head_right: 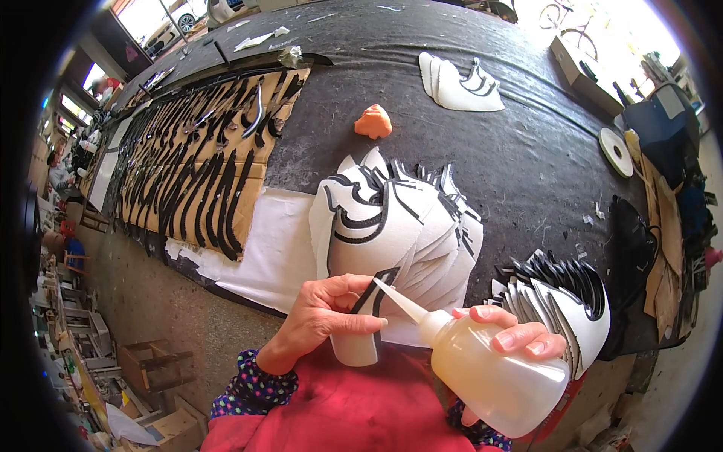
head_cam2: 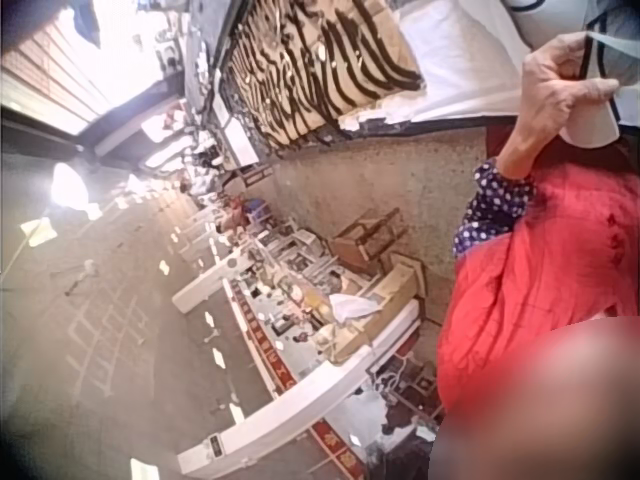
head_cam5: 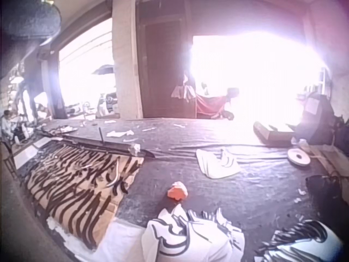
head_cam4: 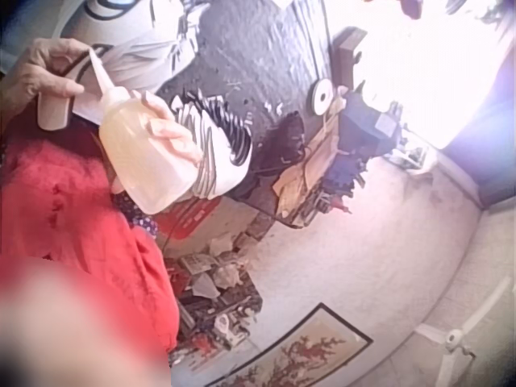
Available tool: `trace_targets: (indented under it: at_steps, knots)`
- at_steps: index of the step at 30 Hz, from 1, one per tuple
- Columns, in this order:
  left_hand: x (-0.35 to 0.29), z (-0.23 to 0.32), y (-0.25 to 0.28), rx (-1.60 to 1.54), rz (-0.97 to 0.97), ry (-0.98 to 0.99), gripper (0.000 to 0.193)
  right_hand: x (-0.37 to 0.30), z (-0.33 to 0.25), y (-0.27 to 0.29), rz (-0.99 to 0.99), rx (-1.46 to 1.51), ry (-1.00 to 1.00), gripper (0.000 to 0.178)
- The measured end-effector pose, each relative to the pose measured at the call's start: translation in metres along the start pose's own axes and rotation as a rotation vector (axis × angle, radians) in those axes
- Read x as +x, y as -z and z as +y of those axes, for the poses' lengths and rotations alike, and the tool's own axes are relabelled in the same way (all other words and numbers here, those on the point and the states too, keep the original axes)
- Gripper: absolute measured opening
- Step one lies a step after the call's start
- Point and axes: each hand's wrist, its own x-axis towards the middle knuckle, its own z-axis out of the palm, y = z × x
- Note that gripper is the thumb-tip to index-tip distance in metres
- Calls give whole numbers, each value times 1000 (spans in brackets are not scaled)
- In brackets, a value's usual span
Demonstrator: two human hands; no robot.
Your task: Applying adhesive to shoe upper components and attaching decorative black strips onto white base materials.
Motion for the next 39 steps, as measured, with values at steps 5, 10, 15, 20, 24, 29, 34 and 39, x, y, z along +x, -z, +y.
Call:
trace_targets:
  at_steps: [5,10,15,20,24,29,34,39]
  knots:
    - [-1,3,0,-14,-9,10,43,0,-1,0,28,54,-14,60]
    - [0,1,1,4,-9,29,44,2,-1,-3,11,36,-24,52]
    - [1,0,2,-4,-17,8,44,2,-1,-2,57,1,-6,49]
    - [1,-1,1,-5,-15,-8,44,0,-1,0,135,38,-2,41]
    - [-1,0,3,13,-49,-12,43,-2,-2,2,181,-38,19,37]
    - [-2,0,5,38,-54,-4,43,-2,-6,3,221,-46,44,37]
    - [0,-2,4,66,-46,-6,42,-3,-6,1,188,-9,49,37]
    - [1,-4,3,80,-42,1,42,-2,-5,1,171,-80,26,39]
